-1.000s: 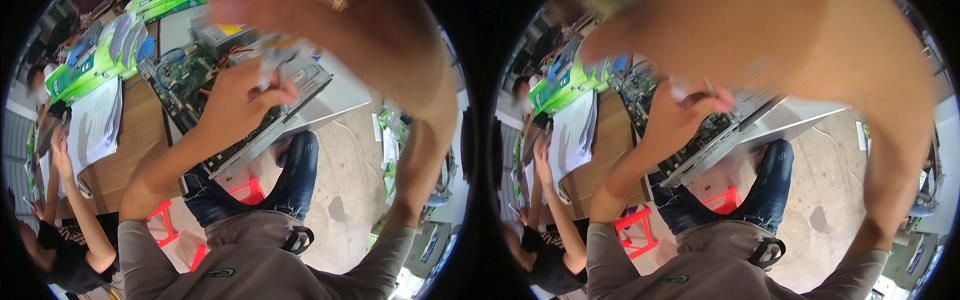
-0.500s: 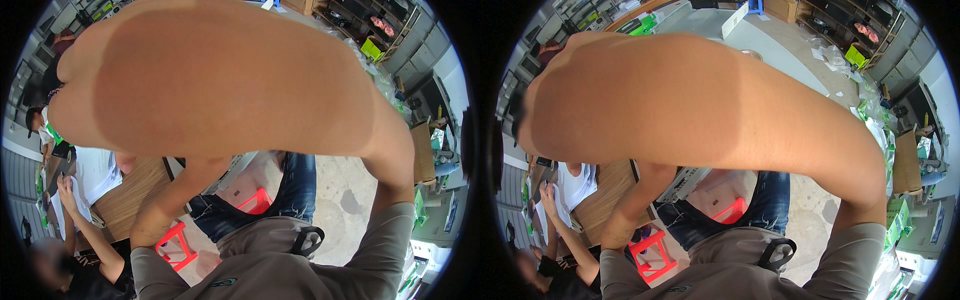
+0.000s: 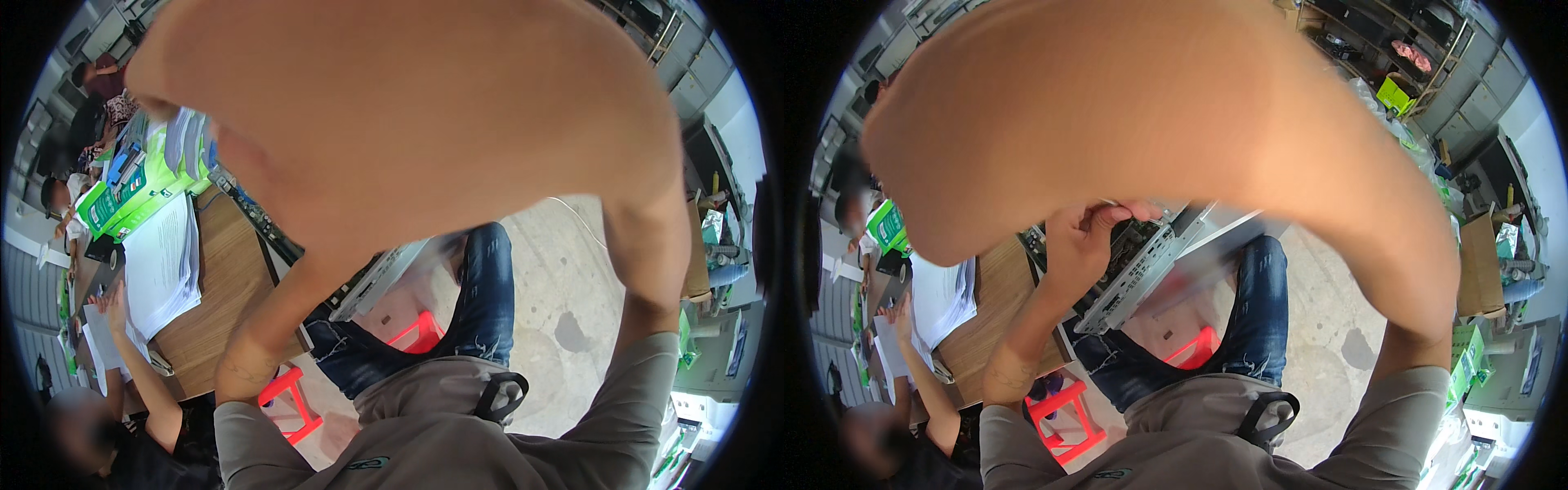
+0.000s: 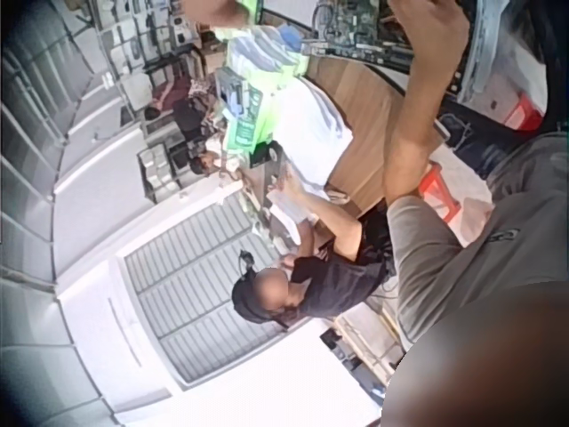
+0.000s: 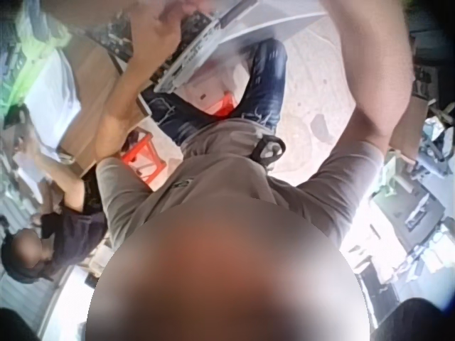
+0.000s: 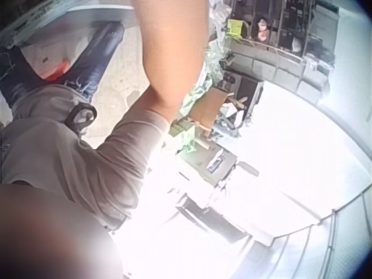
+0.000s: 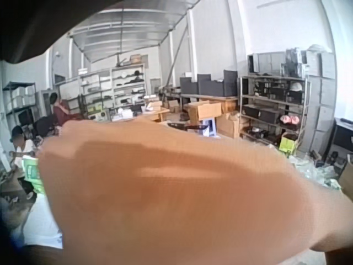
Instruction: The person disassembles a computer by using a screwdriver to remove screws from the case and internal components, then pulls a metal internal bracket and a circuit board away from the chassis.
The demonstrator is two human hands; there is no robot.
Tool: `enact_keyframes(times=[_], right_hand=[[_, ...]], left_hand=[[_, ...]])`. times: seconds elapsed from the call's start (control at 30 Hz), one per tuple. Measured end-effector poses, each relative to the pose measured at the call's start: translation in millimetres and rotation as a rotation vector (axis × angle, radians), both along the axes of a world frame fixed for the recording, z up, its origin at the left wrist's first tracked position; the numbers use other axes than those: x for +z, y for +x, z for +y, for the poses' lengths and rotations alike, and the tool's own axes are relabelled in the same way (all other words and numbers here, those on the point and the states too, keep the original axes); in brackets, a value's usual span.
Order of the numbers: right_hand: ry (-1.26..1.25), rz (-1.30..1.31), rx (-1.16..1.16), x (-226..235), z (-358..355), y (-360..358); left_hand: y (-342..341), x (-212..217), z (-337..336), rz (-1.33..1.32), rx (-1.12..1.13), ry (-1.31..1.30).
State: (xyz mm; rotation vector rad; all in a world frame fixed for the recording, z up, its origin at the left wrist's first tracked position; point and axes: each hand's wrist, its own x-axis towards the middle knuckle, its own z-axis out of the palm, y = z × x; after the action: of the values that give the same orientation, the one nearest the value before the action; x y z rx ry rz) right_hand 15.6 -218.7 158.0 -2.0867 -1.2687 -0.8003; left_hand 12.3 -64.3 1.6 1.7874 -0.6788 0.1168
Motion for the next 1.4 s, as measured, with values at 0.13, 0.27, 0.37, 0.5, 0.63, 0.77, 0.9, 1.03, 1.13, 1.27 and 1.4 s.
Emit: enact_keyframes(times=[0.13, 0.27, 0.37, 0.5, 0.63, 0.77, 0.9, 1.03, 1.13, 1.27, 1.4], right_hand=[[-0.028, 0.021, -0.080, 5, -13, -6], [-0.040, 0.042, -0.144, 2, -22, -3], [-0.047, 0.049, -0.162, 6, -20, -1], [-0.083, 0.069, -0.217, 13, -31, -5], [-0.114, 0.103, -0.287, 13, -45, -15], [-0.137, 0.118, -0.346, 14, -52, -20], [-0.139, 0.112, -0.356, 15, -51, -19], [-0.114, 0.122, -0.327, 10, -46, -14], [-0.141, 0.128, -0.368, 15, -49, -20], [-0.154, 0.126, -0.396, 20, -53, -27], [-0.151, 0.127, -0.391, 17, -52, -25]], left_hand=[[2, 13, -10, -0.269, -0.243, -0.092], [-6, 26, -22, -0.095, -0.237, -0.091], [-7, 29, -18, 0.003, -0.151, -0.093], [-5, 35, -21, -0.011, -0.063, -0.035], [3, 21, -24, -0.077, -0.172, -0.098], [0, 26, -25, -0.193, -0.209, -0.019], [-15, -3, 3, -0.233, 0.008, 0.194], [-18, -12, 20, -0.664, 0.211, 0.359], [-11, -27, 18, -0.568, 0.378, 0.315], [-4, -22, -2, -0.383, 0.207, 0.068], [-10, -18, 0, -0.359, 0.181, -0.058]])
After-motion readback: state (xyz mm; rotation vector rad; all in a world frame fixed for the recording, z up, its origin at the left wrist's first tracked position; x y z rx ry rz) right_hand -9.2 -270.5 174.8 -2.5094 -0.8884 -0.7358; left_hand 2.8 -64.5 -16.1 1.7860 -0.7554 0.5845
